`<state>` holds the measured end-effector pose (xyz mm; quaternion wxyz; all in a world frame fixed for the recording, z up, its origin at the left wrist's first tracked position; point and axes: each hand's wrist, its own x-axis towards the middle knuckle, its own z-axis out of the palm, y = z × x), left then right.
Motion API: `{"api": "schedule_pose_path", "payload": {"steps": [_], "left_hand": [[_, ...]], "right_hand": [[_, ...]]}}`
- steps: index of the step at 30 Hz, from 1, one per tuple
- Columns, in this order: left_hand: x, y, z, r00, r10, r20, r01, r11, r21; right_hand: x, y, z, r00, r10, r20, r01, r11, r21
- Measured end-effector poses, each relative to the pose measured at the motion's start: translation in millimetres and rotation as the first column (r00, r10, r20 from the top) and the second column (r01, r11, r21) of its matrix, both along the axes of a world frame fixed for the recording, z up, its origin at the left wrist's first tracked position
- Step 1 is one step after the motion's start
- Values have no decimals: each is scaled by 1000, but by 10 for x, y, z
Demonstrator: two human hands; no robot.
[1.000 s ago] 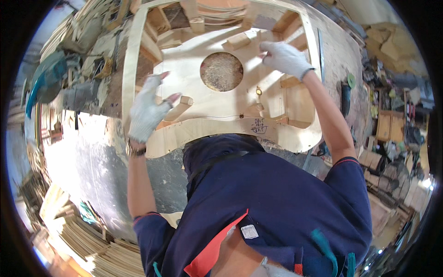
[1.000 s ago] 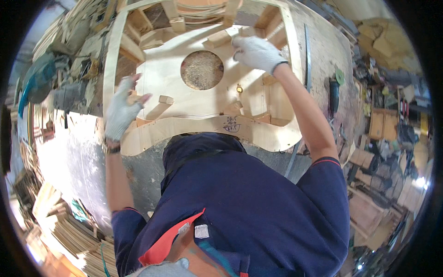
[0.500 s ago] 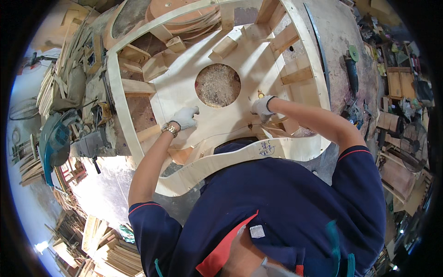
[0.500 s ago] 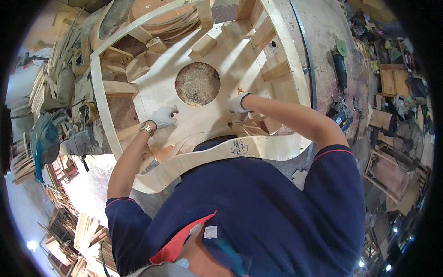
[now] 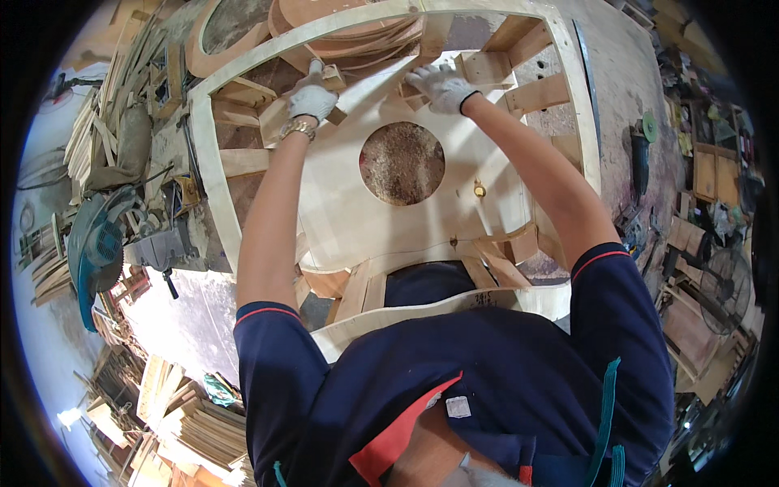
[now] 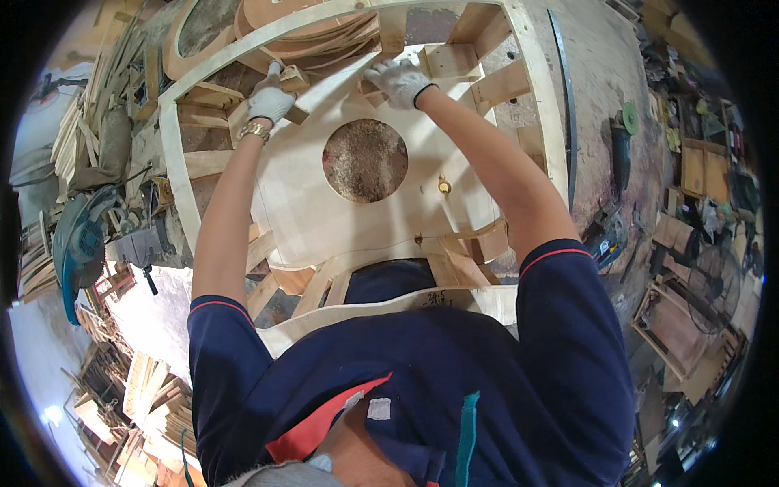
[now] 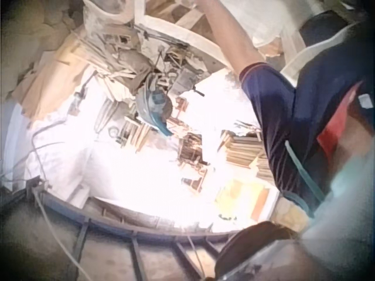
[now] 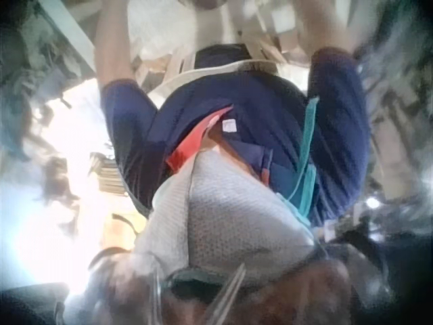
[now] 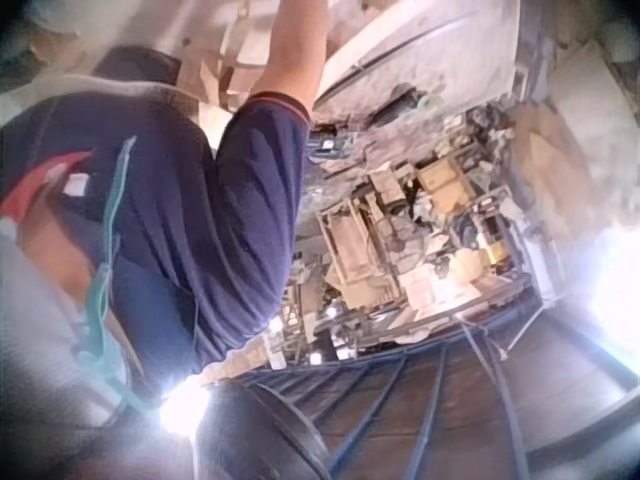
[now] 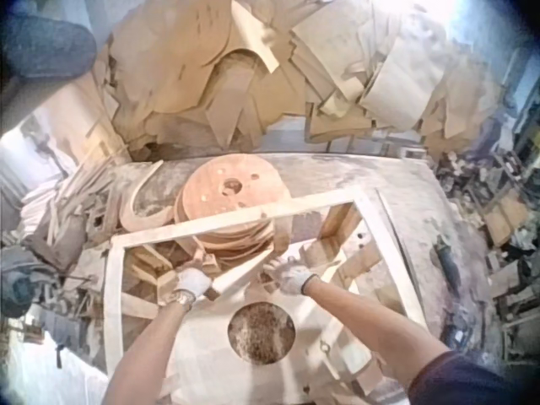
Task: The person uses a miter saw to cut small wooden blocks, then fits a curved wooden piece into a larger wooden frame. They measure the frame with a tape measure and continue cutting additional blocks with the saw.
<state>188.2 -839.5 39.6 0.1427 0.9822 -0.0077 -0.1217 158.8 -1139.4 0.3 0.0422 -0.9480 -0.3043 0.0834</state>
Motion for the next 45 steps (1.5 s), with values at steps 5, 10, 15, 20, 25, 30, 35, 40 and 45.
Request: {"api": "schedule_pose_path", "payload": {"steps": [5, 10, 15, 20, 25, 30, 35, 40, 45], "left_hand": [[-101, -157, -187, 996, 83, 20, -84, 993, 86], [-185, -24, -552, 994, -70, 78, 47, 965, 259], [-449, 358, -574, 951, 273, 142, -265, 961, -72], [-1315, 26, 1042, 951, 169, -260, -294, 761, -578], [-2498, 263, 1710, 932, 361, -33, -193, 417, -888], [-4020, 536, 1963, 729, 684, -34, -162, 124, -979], [-5227, 941, 1653, 447, 891, -84, -25, -82, -996], [-6223, 1619, 1224, 222, 949, -224, -15, -226, -974], [-7154, 2366, 1099, -78, 988, -135, -35, -138, -990]], "right_hand": [[-277, 66, -68, 991, -135, -19, 137, 980, 146], [-928, -281, -45, 960, -183, -210, 199, 979, 56], [-1291, -207, 976, 854, -151, -498, 133, 988, -71], [-1496, -408, 1442, 820, -58, -569, 344, 846, 408], [-1828, -183, 1729, 654, 305, -692, 587, 372, 719], [-2717, 381, 2131, 311, 610, -729, 744, 321, 586], [-3897, 1670, 2240, 201, 738, -644, 820, 233, 523], [-4722, 2825, 1748, 138, 571, -809, 756, 468, 458], [-5425, 4168, 1713, -99, 456, -884, 702, 662, 263]]}}
